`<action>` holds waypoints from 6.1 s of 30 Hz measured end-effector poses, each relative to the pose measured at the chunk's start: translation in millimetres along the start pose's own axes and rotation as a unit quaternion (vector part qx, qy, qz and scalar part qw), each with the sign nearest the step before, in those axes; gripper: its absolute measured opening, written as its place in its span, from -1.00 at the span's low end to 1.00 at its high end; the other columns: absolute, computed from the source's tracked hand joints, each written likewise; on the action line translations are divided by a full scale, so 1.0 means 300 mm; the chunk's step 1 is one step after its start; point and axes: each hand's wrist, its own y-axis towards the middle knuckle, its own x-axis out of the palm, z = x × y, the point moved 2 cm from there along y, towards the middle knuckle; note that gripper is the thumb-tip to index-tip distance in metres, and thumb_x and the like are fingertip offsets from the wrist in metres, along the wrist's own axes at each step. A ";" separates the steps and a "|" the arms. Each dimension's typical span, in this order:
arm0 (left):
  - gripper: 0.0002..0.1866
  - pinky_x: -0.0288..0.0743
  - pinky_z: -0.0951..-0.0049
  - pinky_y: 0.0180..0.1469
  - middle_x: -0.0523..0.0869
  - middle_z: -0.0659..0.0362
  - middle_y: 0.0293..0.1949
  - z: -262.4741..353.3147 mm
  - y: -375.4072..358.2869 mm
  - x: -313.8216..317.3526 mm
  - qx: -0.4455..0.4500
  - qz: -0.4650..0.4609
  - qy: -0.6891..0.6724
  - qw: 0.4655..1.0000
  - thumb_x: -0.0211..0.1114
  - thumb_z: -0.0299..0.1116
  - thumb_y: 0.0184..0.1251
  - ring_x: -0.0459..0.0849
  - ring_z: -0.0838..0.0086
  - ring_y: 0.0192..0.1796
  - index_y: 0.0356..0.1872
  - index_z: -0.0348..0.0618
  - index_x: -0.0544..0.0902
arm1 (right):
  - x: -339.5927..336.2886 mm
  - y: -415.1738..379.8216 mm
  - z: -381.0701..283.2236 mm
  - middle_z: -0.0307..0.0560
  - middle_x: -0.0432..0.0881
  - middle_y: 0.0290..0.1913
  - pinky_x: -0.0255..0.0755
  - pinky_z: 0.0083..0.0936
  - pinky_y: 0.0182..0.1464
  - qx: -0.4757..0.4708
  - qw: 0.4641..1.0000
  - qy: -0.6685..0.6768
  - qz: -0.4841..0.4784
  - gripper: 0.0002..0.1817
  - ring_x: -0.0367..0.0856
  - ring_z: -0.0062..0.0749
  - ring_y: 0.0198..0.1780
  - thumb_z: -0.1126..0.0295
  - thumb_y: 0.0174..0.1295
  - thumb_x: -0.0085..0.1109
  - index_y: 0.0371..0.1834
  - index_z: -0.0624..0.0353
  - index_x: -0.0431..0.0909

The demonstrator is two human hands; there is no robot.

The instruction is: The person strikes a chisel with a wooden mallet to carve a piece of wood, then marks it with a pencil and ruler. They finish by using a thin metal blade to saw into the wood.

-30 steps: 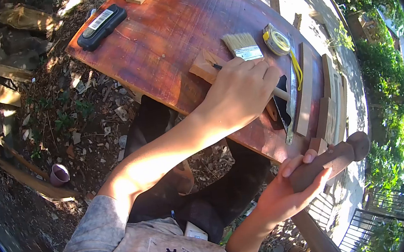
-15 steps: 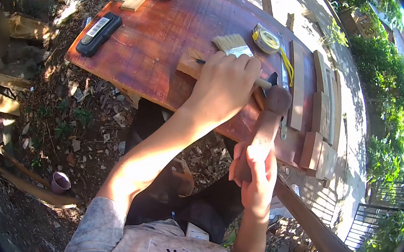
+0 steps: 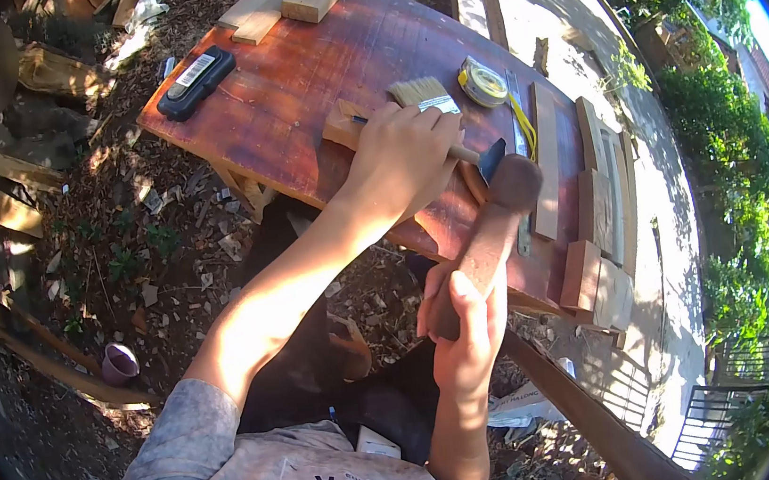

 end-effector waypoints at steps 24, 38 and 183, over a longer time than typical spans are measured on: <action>-0.51 0.62 0.22 0.28 0.70 0.14 0.23 -0.280 -0.021 -0.356 -0.031 -0.168 -0.073 0.983 0.48 -0.01 0.39 0.69 0.21 0.28 0.22 -0.01 0.68 | -0.152 0.028 0.011 -0.04 0.59 -0.21 0.33 -0.61 -0.56 0.002 0.998 0.059 0.028 -0.49 0.49 -0.50 -0.51 0.15 0.56 0.10 0.43 0.15 0.33; -0.27 0.75 0.20 -0.03 0.81 0.13 0.01 -0.039 -0.173 -0.360 -0.076 -0.215 -0.123 0.966 0.60 -0.04 0.24 0.86 0.20 -0.04 0.42 0.05 0.57 | -0.173 0.032 0.021 -0.05 0.60 -0.21 0.35 -0.63 -0.55 0.031 0.997 0.071 -0.001 -0.52 0.50 -0.53 -0.50 0.18 0.56 0.09 0.43 0.13 0.34; -0.68 0.59 0.26 -0.45 0.65 0.21 -0.37 0.252 0.024 0.055 -0.042 0.092 -0.218 0.971 0.44 -0.14 0.39 0.78 0.30 -0.37 -0.19 -0.07 0.50 | -0.271 0.027 -0.365 -0.10 0.51 -0.11 0.24 -0.68 -0.43 -0.290 0.946 -0.088 0.111 -0.47 0.37 -0.58 -0.45 0.11 0.68 -0.06 0.52 0.22 0.26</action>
